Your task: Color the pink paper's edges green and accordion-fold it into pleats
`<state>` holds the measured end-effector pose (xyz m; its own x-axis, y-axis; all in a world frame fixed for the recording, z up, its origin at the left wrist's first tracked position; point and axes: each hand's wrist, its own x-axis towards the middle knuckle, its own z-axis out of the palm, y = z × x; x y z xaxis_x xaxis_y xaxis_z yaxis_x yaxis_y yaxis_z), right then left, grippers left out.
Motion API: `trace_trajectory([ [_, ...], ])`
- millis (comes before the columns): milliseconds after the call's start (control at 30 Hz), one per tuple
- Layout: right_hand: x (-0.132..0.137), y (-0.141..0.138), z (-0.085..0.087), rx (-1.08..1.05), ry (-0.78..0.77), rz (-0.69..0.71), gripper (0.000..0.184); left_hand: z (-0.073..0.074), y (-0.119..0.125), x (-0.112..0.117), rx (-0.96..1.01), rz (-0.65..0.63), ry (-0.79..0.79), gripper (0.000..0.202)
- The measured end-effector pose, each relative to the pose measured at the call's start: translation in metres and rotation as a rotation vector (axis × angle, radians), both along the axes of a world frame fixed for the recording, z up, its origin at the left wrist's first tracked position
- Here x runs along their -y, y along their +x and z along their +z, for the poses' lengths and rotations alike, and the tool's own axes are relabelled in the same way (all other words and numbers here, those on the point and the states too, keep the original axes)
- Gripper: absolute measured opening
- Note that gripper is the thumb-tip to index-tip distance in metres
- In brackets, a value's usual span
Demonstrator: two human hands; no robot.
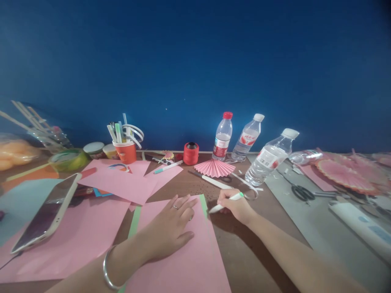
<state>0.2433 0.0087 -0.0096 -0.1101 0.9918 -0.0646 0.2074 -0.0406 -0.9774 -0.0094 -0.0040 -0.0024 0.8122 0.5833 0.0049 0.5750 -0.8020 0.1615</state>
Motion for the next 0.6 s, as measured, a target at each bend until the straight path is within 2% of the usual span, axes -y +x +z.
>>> trace_trajectory([
  [167,-0.0010,-0.0006,-0.0009,-0.001,-0.023,-0.063,0.021,0.0002,-0.0009,0.0003,0.019,-0.008,-0.005,0.038],
  [600,-0.0025,-0.0013,-0.0032,-0.004,-0.026,-0.108,0.021,0.0023,-0.0003,0.0008,0.014,0.006,-0.023,0.034],
])
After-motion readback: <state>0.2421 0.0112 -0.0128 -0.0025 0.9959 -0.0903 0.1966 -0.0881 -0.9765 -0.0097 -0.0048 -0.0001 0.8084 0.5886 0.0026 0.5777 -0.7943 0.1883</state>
